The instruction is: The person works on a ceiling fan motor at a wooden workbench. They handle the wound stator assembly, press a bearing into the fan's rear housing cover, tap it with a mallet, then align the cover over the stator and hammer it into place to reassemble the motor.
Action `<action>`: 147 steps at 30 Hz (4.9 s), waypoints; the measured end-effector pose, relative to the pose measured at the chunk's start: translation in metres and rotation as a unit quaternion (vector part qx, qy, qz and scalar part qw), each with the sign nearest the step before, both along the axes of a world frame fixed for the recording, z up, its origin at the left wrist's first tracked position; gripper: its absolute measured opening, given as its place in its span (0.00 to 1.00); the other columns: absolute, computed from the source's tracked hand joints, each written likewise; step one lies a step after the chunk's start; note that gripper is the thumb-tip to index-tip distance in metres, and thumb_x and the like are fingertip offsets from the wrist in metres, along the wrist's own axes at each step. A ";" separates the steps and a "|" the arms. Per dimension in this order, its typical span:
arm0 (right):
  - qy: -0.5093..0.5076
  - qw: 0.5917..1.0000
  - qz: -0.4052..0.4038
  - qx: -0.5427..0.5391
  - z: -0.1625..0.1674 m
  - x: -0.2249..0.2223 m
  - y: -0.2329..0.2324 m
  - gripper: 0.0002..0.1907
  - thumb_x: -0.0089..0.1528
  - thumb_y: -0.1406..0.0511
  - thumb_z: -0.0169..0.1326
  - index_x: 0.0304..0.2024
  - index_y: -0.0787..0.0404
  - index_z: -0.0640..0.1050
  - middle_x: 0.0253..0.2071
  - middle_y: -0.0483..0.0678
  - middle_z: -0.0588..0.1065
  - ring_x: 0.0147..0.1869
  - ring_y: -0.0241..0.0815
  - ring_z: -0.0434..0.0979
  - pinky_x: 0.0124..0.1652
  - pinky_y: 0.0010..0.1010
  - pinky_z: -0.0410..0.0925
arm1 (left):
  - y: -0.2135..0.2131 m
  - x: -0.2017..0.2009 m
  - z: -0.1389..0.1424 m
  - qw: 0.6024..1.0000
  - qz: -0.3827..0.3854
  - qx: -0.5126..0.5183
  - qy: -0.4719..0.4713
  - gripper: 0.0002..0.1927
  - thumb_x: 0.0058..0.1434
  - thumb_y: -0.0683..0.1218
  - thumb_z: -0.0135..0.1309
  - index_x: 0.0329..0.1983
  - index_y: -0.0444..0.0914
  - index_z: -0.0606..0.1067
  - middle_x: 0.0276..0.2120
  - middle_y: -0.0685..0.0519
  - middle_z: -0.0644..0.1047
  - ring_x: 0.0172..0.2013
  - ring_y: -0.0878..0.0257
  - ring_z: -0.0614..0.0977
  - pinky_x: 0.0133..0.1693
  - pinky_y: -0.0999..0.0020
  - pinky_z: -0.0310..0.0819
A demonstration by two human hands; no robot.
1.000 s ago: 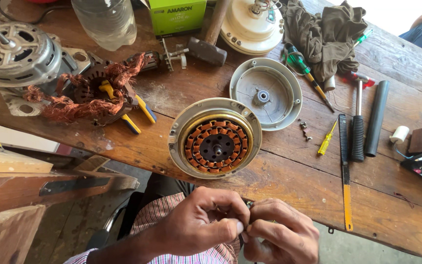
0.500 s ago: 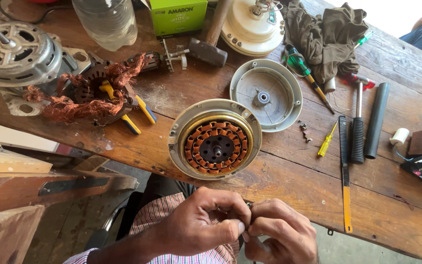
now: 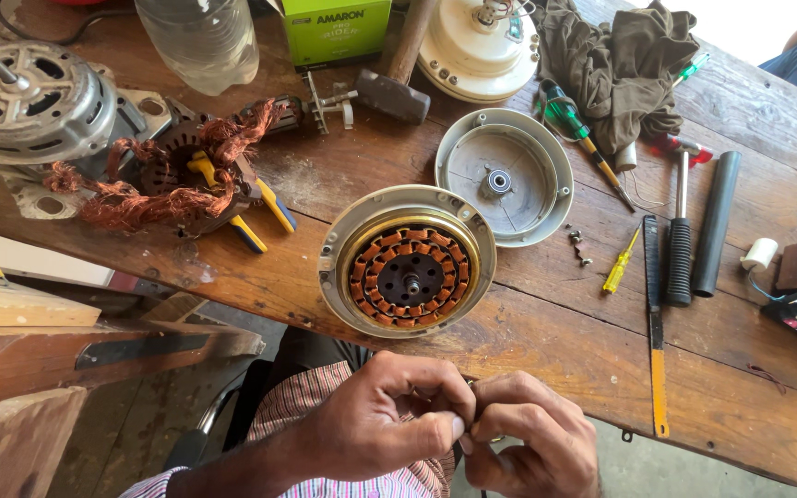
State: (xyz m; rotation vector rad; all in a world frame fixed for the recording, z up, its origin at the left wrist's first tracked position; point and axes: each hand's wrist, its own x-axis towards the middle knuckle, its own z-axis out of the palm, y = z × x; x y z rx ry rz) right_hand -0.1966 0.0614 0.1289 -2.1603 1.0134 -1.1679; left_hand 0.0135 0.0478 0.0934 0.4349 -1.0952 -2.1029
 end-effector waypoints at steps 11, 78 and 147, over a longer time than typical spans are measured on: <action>-0.042 0.999 -0.004 0.003 -0.003 -0.005 0.003 0.19 0.46 0.72 0.70 0.37 0.61 0.76 0.34 0.51 0.80 0.34 0.40 0.83 0.34 0.26 0.76 | 0.001 0.000 0.007 0.999 0.018 -0.018 -0.048 0.07 0.63 0.38 0.54 0.43 0.30 0.77 0.33 0.56 0.77 0.37 0.73 0.77 0.41 0.74 0.74; -0.016 1.000 0.018 0.002 0.004 -0.015 -0.003 0.18 0.51 0.65 0.72 0.36 0.61 0.76 0.35 0.48 0.77 0.35 0.43 0.81 0.34 0.31 0.74 | -0.021 -0.006 0.023 0.995 -0.055 0.027 -0.078 0.06 0.62 0.39 0.55 0.38 0.31 0.75 0.30 0.56 0.76 0.33 0.71 0.76 0.36 0.74 0.73; -0.111 0.987 0.064 0.095 -0.008 -0.023 -0.002 0.14 0.47 0.74 0.70 0.33 0.62 0.80 0.33 0.49 0.80 0.35 0.40 0.84 0.35 0.28 0.76 | -0.029 0.008 0.052 0.978 -0.126 -0.019 -0.168 0.11 0.64 0.45 0.56 0.42 0.32 0.79 0.30 0.59 0.78 0.33 0.74 0.75 0.36 0.75 0.72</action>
